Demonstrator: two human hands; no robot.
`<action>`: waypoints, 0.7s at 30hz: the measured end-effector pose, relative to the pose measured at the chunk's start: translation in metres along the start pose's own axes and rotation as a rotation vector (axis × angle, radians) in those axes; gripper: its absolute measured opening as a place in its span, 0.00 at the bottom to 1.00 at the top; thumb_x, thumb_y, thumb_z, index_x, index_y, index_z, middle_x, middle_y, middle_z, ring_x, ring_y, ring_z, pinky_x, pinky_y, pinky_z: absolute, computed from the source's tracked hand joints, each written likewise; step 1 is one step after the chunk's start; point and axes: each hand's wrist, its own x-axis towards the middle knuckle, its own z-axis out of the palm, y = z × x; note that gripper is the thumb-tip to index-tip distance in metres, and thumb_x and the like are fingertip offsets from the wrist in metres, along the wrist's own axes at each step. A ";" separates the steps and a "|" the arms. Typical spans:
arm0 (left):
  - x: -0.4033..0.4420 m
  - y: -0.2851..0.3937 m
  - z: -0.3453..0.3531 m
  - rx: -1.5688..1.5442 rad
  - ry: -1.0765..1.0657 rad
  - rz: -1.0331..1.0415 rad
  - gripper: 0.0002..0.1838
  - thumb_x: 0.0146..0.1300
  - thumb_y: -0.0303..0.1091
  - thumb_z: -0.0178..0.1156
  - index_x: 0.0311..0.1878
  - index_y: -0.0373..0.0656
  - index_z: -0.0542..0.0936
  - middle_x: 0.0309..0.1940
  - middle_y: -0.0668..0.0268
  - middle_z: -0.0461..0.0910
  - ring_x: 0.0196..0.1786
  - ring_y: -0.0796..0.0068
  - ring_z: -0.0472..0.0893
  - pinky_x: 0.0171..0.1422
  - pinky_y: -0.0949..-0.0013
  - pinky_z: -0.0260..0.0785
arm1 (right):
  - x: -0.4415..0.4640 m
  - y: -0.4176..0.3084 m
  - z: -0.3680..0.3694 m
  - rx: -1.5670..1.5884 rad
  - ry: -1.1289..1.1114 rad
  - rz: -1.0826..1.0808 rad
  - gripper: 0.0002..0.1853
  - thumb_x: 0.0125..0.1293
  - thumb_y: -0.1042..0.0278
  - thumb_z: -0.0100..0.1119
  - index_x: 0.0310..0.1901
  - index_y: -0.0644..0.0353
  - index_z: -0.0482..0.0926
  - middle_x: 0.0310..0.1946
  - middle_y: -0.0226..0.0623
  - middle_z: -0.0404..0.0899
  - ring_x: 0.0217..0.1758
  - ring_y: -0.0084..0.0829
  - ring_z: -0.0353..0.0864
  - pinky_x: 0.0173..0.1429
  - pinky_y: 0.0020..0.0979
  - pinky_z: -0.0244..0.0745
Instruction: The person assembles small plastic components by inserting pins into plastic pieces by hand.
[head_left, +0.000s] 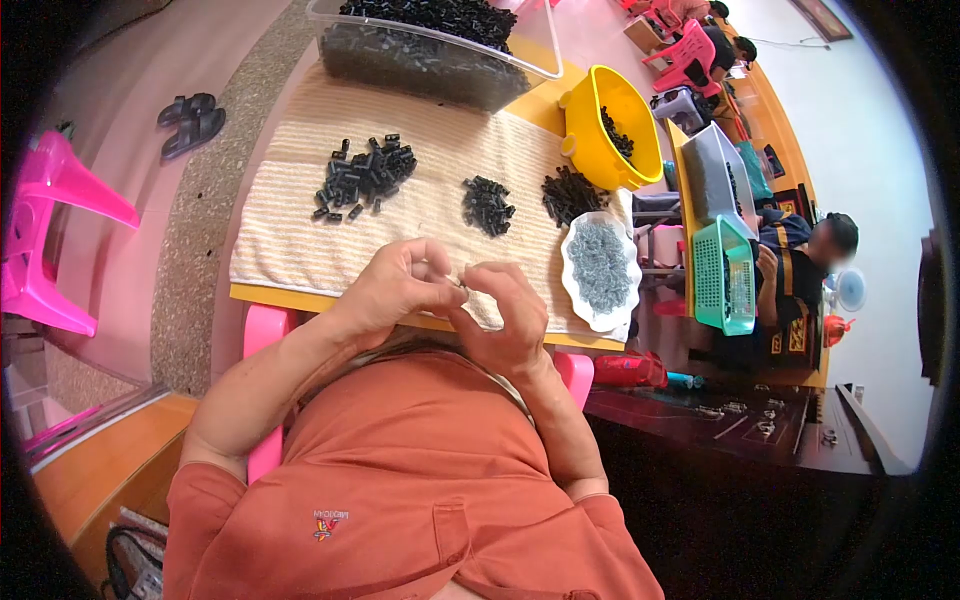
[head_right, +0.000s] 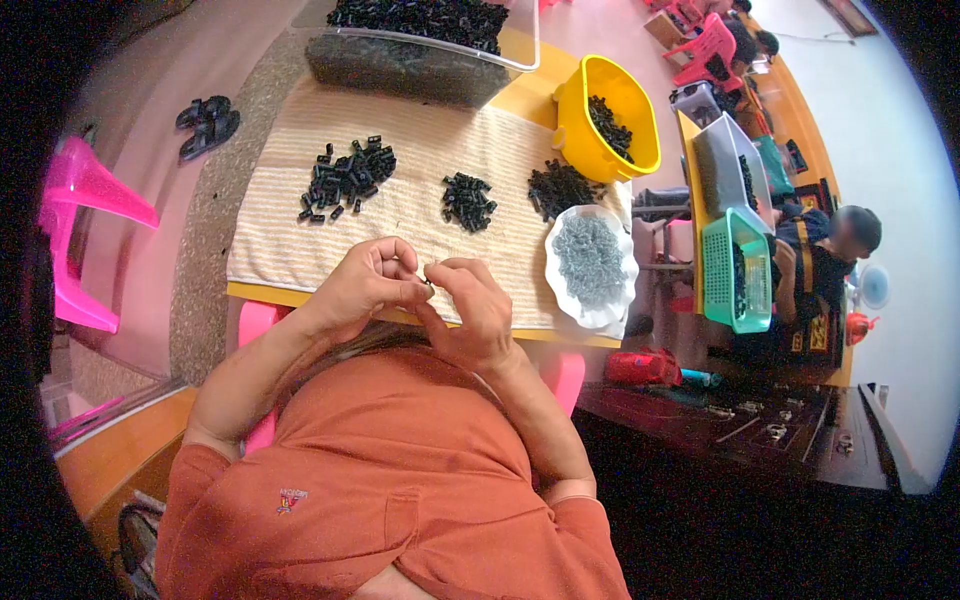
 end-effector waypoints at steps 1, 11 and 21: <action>0.000 -0.001 -0.001 0.004 -0.002 -0.005 0.13 0.60 0.20 0.69 0.42 0.42 0.74 0.33 0.64 0.85 0.38 0.79 0.85 0.45 0.76 0.78 | 0.000 -0.001 0.000 0.000 -0.007 -0.004 0.24 0.45 0.83 0.75 0.46 0.65 0.79 0.37 0.45 0.83 0.38 0.43 0.85 0.40 0.35 0.80; 0.000 0.000 0.001 0.052 -0.004 0.000 0.12 0.63 0.27 0.70 0.45 0.41 0.76 0.35 0.67 0.84 0.37 0.82 0.83 0.44 0.77 0.77 | 0.002 0.005 -0.006 -0.011 -0.031 0.011 0.22 0.46 0.81 0.76 0.46 0.62 0.80 0.38 0.43 0.83 0.40 0.44 0.84 0.43 0.38 0.80; 0.003 0.000 -0.003 0.247 0.085 0.167 0.10 0.66 0.31 0.69 0.45 0.39 0.79 0.40 0.68 0.84 0.40 0.84 0.81 0.45 0.76 0.77 | 0.071 0.118 -0.111 -0.515 0.327 0.081 0.14 0.59 0.78 0.72 0.48 0.63 0.83 0.42 0.45 0.86 0.36 0.35 0.87 0.42 0.34 0.81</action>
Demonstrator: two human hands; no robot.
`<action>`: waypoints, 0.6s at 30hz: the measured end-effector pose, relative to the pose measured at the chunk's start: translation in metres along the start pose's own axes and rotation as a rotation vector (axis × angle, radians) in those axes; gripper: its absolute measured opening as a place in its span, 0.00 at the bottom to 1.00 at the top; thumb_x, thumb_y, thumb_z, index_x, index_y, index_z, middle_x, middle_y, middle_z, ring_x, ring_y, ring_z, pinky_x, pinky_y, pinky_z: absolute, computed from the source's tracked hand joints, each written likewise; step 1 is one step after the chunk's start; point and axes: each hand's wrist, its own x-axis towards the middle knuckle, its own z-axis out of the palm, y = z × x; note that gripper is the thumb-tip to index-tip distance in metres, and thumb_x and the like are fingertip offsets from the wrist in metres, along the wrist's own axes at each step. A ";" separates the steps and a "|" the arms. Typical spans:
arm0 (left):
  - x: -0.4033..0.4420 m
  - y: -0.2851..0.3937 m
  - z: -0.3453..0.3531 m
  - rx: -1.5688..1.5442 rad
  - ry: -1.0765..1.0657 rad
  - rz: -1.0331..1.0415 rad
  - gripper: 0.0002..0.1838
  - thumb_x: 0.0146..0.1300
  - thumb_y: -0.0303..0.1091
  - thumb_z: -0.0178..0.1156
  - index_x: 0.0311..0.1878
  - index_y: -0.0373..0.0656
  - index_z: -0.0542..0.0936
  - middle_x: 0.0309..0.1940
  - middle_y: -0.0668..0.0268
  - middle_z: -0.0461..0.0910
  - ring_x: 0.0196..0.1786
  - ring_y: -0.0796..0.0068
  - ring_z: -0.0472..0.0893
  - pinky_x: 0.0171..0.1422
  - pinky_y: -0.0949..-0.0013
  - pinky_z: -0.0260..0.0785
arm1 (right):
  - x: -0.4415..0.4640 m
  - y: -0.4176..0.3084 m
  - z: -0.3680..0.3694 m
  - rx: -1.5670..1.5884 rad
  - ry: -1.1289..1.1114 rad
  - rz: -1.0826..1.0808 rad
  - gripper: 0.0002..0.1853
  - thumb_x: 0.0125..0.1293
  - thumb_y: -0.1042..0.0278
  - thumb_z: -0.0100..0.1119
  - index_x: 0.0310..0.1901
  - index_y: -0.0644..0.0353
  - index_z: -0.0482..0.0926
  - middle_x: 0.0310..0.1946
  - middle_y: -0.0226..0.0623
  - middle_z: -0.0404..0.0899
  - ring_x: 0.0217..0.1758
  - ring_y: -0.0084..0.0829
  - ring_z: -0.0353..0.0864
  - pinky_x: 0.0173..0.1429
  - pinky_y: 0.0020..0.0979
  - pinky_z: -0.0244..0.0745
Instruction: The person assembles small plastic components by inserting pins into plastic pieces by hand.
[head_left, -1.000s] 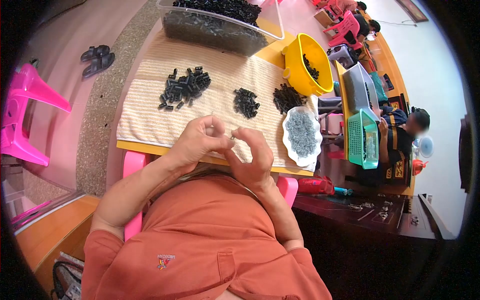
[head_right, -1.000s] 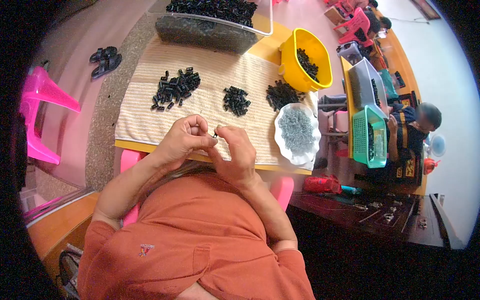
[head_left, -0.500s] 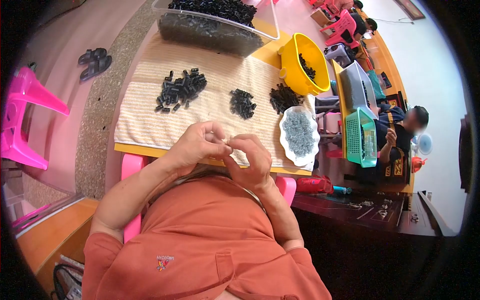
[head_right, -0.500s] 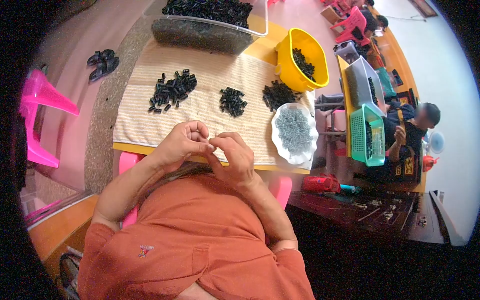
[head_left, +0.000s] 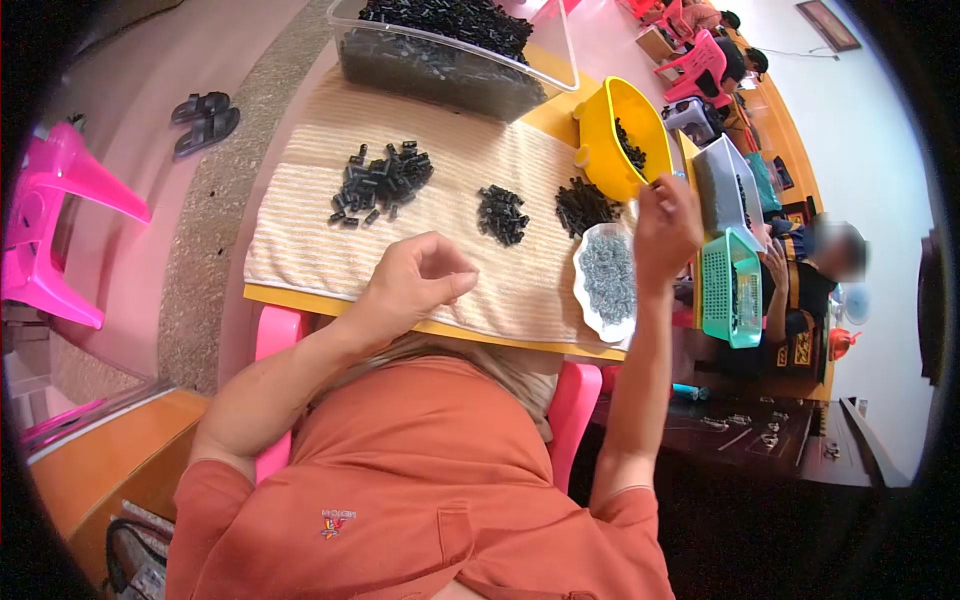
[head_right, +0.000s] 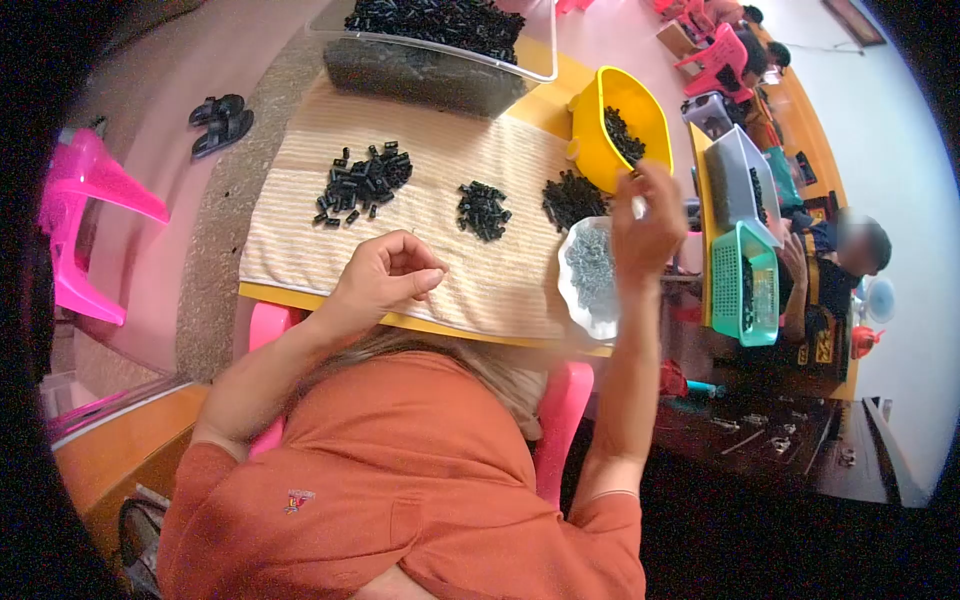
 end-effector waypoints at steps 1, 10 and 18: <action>0.000 -0.001 0.000 0.028 -0.001 0.022 0.09 0.67 0.31 0.69 0.45 0.39 0.79 0.40 0.68 0.84 0.40 0.84 0.81 0.45 0.76 0.77 | 0.013 0.019 0.004 -0.063 0.015 0.028 0.14 0.61 0.77 0.71 0.49 0.64 0.83 0.45 0.45 0.87 0.38 0.32 0.88 0.39 0.32 0.81; 0.001 -0.003 -0.003 0.315 0.091 0.152 0.09 0.66 0.29 0.68 0.45 0.37 0.81 0.37 0.70 0.83 0.39 0.85 0.80 0.44 0.76 0.76 | -0.015 -0.071 0.056 0.442 -0.526 0.111 0.10 0.57 0.76 0.72 0.42 0.61 0.86 0.42 0.42 0.87 0.43 0.39 0.88 0.48 0.33 0.82; 0.004 0.030 -0.026 1.613 0.374 0.629 0.13 0.62 0.29 0.63 0.49 0.38 0.80 0.51 0.58 0.80 0.55 0.57 0.78 0.60 0.56 0.72 | -0.045 -0.117 0.057 0.469 -0.569 0.066 0.10 0.60 0.75 0.71 0.44 0.63 0.84 0.40 0.45 0.87 0.35 0.36 0.88 0.40 0.33 0.82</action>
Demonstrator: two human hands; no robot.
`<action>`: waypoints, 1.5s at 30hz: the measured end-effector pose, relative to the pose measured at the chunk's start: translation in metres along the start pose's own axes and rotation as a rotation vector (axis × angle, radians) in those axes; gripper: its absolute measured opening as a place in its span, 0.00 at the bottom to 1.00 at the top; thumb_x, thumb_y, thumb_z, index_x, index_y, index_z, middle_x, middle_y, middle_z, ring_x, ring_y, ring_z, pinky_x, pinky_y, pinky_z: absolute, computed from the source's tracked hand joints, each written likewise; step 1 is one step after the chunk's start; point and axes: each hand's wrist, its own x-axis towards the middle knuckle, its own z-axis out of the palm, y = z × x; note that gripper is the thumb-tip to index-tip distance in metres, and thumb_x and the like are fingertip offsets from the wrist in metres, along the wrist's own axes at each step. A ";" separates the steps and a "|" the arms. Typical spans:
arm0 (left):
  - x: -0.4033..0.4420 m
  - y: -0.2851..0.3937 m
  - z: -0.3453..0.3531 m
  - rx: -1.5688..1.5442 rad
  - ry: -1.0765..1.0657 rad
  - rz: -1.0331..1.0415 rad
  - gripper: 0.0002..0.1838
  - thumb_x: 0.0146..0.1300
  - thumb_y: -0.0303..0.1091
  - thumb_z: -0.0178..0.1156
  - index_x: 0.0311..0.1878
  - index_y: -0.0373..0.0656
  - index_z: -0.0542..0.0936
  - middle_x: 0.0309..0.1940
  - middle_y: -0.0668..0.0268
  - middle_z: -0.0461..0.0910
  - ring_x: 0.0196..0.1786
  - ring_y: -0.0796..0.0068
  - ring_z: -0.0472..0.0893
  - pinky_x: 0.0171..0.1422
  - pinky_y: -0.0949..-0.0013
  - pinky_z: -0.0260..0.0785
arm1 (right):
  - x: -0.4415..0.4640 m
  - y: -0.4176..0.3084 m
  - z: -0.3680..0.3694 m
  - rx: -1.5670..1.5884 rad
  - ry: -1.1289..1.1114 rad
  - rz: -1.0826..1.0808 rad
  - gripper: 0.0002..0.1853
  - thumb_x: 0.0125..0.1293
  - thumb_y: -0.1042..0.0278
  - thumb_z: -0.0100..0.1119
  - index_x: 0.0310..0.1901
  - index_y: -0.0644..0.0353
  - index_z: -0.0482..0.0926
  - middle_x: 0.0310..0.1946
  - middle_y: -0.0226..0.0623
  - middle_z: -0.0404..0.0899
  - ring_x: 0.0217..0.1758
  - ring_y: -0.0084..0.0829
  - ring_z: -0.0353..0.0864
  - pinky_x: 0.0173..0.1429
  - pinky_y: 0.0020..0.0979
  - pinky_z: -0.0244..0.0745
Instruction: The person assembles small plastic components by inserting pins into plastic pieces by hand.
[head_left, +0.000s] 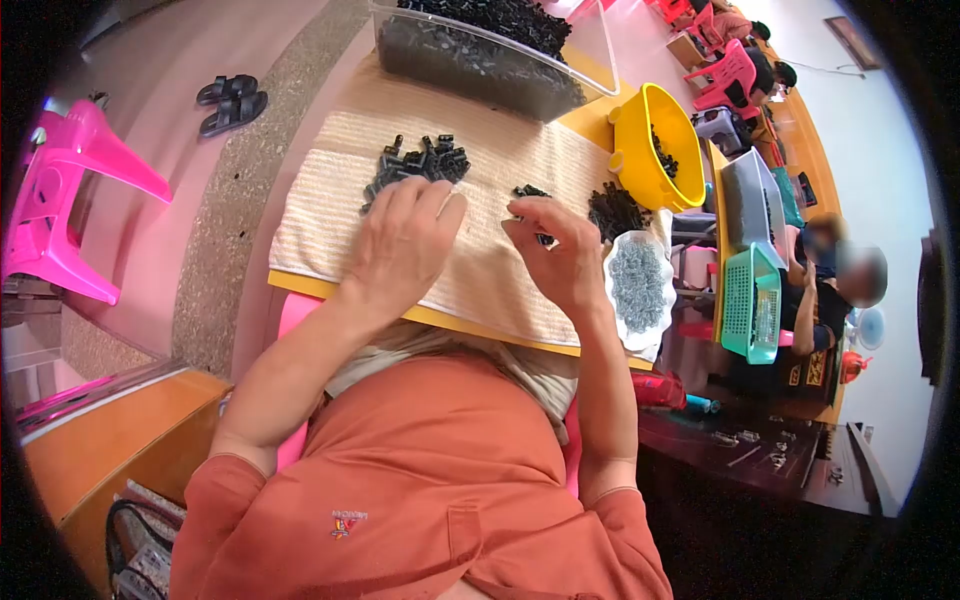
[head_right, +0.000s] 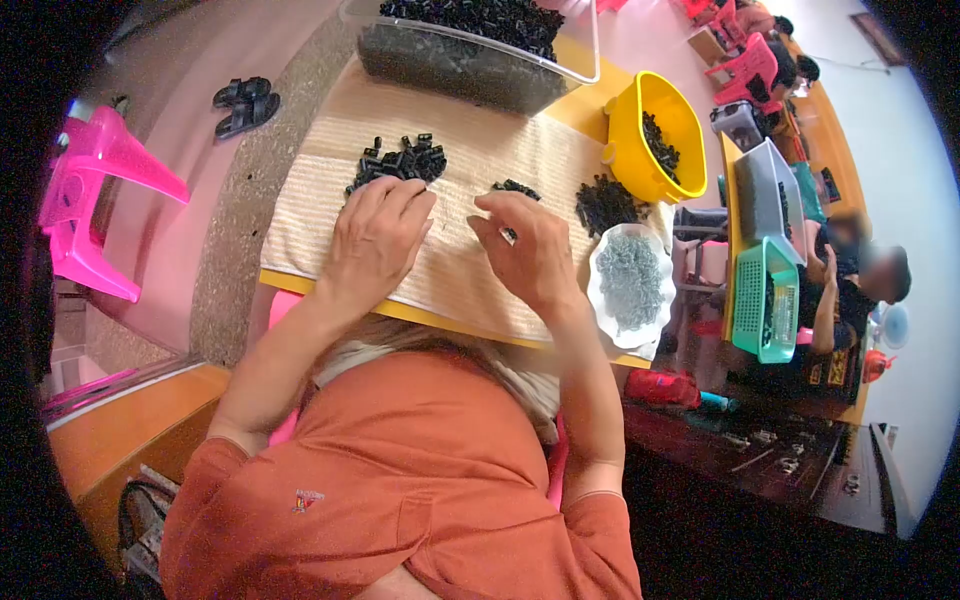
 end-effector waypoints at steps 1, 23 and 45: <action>0.001 0.001 0.001 0.052 -0.044 -0.005 0.13 0.63 0.28 0.60 0.50 0.38 0.80 0.53 0.58 0.80 0.57 0.59 0.77 0.62 0.57 0.70 | -0.005 0.000 0.001 0.020 -0.006 0.014 0.11 0.60 0.75 0.71 0.44 0.63 0.84 0.40 0.45 0.87 0.34 0.36 0.88 0.40 0.33 0.82; 0.005 -0.003 0.018 0.137 -0.009 -0.003 0.04 0.58 0.24 0.57 0.37 0.41 0.78 0.36 0.62 0.76 0.42 0.62 0.77 0.47 0.60 0.71 | -0.065 0.010 -0.005 0.268 -0.055 0.200 0.09 0.64 0.80 0.68 0.45 0.63 0.85 0.39 0.37 0.87 0.40 0.24 0.87 0.47 0.26 0.82; -0.005 0.004 0.019 -0.393 0.061 -0.019 0.12 0.65 0.19 0.55 0.51 0.35 0.77 0.44 0.54 0.75 0.46 0.50 0.79 0.50 0.57 0.74 | -0.041 0.031 -0.018 -0.463 -0.128 0.317 0.12 0.68 0.63 0.64 0.49 0.57 0.83 0.51 0.37 0.83 0.50 0.46 0.84 0.52 0.45 0.77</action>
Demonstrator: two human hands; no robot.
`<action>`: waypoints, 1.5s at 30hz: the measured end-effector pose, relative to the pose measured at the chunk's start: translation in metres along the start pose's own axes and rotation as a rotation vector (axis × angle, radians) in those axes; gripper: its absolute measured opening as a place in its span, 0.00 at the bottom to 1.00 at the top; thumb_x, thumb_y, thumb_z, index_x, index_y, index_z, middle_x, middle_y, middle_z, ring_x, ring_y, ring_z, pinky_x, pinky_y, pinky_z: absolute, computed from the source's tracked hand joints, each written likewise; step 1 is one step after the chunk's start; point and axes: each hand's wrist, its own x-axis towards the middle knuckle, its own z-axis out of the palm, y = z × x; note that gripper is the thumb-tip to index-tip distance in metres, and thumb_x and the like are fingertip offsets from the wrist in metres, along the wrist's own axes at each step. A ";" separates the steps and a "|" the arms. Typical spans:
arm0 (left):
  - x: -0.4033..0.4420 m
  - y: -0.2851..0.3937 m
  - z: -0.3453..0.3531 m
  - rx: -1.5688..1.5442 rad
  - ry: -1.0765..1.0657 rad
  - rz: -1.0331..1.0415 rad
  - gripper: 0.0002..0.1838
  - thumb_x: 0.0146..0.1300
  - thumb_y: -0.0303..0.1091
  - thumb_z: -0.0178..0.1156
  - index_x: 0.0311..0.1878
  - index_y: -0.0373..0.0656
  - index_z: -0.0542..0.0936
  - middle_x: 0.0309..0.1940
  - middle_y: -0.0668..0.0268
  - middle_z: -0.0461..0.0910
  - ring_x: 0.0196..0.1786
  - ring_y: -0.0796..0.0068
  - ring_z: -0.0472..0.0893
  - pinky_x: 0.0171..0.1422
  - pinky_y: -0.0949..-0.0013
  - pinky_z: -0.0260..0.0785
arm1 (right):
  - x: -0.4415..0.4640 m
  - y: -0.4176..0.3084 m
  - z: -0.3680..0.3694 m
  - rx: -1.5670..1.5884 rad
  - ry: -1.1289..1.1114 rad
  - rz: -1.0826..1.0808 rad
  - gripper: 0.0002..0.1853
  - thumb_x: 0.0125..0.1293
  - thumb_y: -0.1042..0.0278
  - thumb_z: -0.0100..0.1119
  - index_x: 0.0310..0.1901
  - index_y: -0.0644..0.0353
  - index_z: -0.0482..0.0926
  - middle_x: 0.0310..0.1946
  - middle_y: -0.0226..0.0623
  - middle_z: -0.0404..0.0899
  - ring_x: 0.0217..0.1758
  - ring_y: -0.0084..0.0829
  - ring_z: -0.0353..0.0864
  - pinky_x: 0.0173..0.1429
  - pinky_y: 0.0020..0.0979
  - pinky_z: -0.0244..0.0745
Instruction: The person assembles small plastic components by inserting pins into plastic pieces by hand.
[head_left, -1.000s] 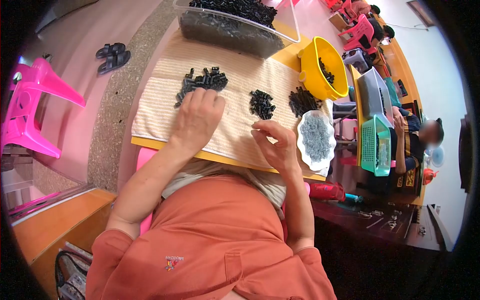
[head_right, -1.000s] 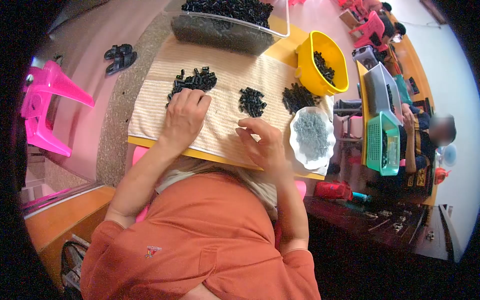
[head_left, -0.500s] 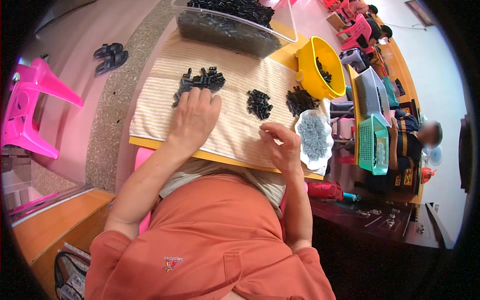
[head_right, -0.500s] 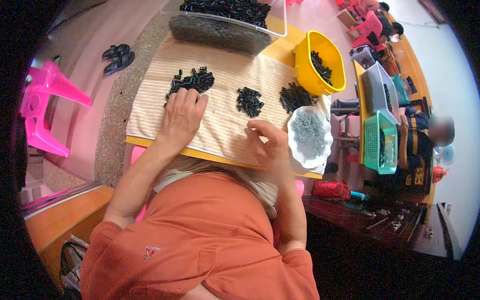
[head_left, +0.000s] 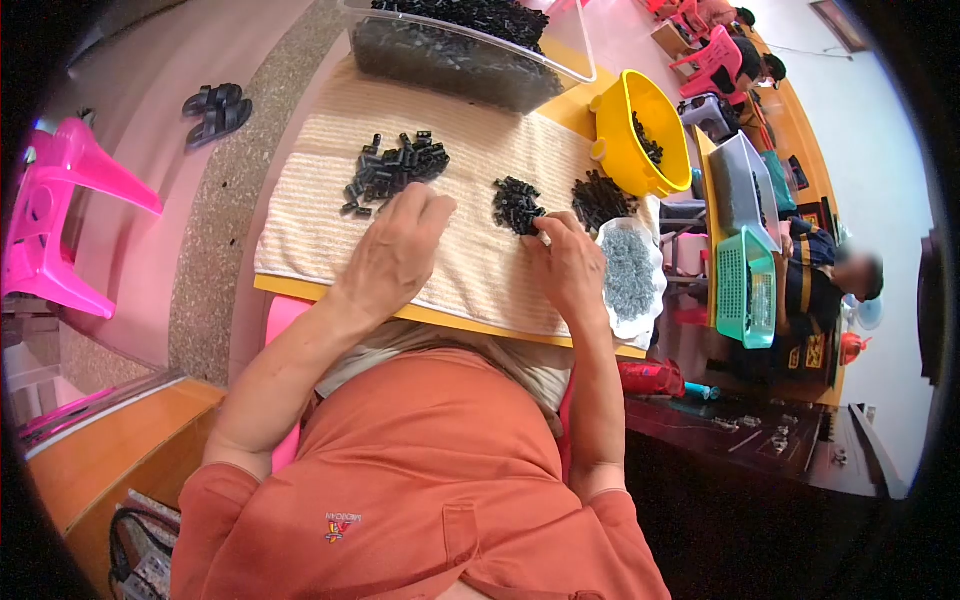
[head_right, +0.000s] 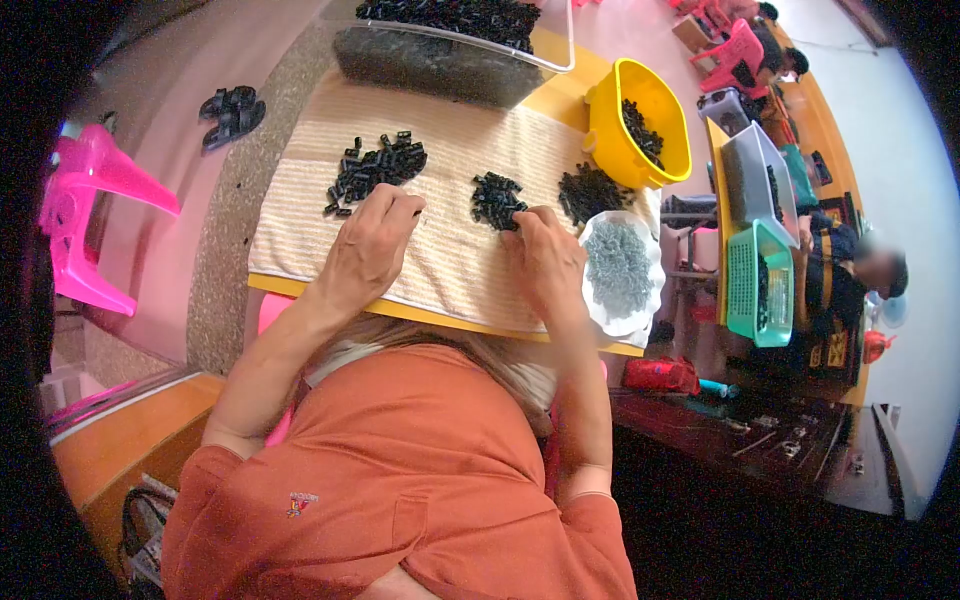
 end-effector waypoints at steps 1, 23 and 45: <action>-0.001 0.000 0.001 -0.070 0.028 -0.007 0.11 0.66 0.19 0.55 0.51 0.34 0.77 0.44 0.53 0.76 0.46 0.49 0.80 0.49 0.56 0.75 | 0.000 0.002 0.002 -0.001 -0.002 -0.009 0.12 0.68 0.63 0.64 0.49 0.57 0.83 0.50 0.38 0.83 0.49 0.46 0.84 0.52 0.45 0.77; -0.008 0.008 0.011 -0.764 -0.155 -0.475 0.11 0.69 0.25 0.62 0.52 0.34 0.81 0.40 0.67 0.84 0.41 0.83 0.81 0.49 0.76 0.75 | -0.018 0.015 -0.002 0.030 0.199 -0.005 0.09 0.66 0.64 0.66 0.44 0.56 0.83 0.44 0.37 0.83 0.42 0.46 0.86 0.44 0.43 0.79; -0.010 0.011 0.014 -0.941 -0.222 -0.571 0.10 0.70 0.24 0.61 0.52 0.34 0.82 0.39 0.67 0.84 0.40 0.81 0.83 0.49 0.76 0.78 | -0.073 0.047 -0.038 -0.266 0.150 0.105 0.15 0.68 0.56 0.66 0.43 0.62 0.83 0.42 0.42 0.82 0.44 0.49 0.83 0.45 0.44 0.76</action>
